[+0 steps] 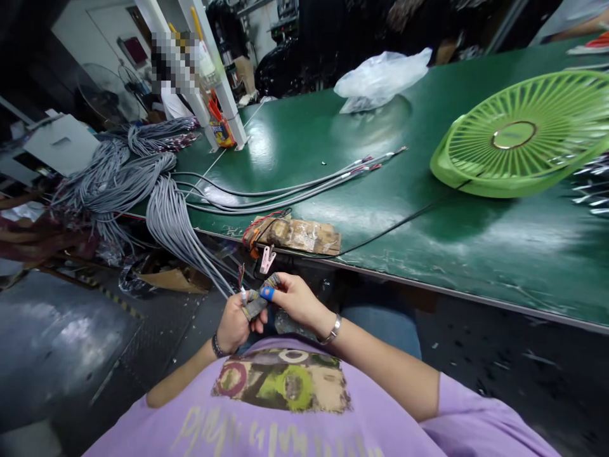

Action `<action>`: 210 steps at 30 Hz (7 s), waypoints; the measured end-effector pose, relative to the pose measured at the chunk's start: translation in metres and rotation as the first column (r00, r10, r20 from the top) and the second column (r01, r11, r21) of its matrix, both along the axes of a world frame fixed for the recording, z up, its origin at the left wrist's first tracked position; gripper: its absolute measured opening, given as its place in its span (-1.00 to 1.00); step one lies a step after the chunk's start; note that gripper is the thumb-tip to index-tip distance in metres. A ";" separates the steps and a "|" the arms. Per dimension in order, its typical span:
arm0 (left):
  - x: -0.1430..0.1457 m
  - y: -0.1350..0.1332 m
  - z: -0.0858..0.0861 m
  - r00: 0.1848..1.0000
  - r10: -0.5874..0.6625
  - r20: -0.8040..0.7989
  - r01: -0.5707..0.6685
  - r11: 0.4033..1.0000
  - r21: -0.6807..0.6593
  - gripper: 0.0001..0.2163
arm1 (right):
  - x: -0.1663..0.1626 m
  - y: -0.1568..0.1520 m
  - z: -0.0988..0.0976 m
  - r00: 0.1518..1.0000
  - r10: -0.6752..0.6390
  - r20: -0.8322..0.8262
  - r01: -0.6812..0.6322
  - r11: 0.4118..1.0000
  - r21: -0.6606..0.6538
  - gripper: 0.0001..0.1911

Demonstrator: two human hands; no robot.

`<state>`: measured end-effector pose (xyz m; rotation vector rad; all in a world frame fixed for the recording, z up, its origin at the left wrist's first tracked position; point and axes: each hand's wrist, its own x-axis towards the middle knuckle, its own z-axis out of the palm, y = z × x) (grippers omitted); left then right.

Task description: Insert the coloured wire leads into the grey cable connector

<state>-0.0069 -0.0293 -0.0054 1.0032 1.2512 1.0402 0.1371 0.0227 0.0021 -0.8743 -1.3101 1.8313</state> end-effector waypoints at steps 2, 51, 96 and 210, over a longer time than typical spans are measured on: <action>0.000 0.000 -0.002 1.000 0.004 0.006 -0.004 1.000 0.024 -0.68 | -0.001 -0.002 -0.003 0.999 -0.034 -0.010 0.034 0.999 -0.021 -0.66; 0.005 0.000 -0.005 0.956 0.255 0.147 -0.258 0.966 0.003 -0.70 | -0.007 -0.002 -0.010 0.993 -0.097 -0.066 0.084 0.982 -0.172 -0.64; -0.001 0.020 0.006 0.927 0.041 0.372 0.009 0.991 -0.133 -0.70 | -0.018 0.037 -0.016 0.857 -0.141 -0.496 -0.135 0.867 -0.479 -0.54; 0.020 0.020 0.007 0.882 0.316 0.350 -0.334 0.943 -0.009 -0.78 | -0.023 0.042 -0.021 0.848 -0.176 -0.499 -0.065 0.901 -0.429 -0.61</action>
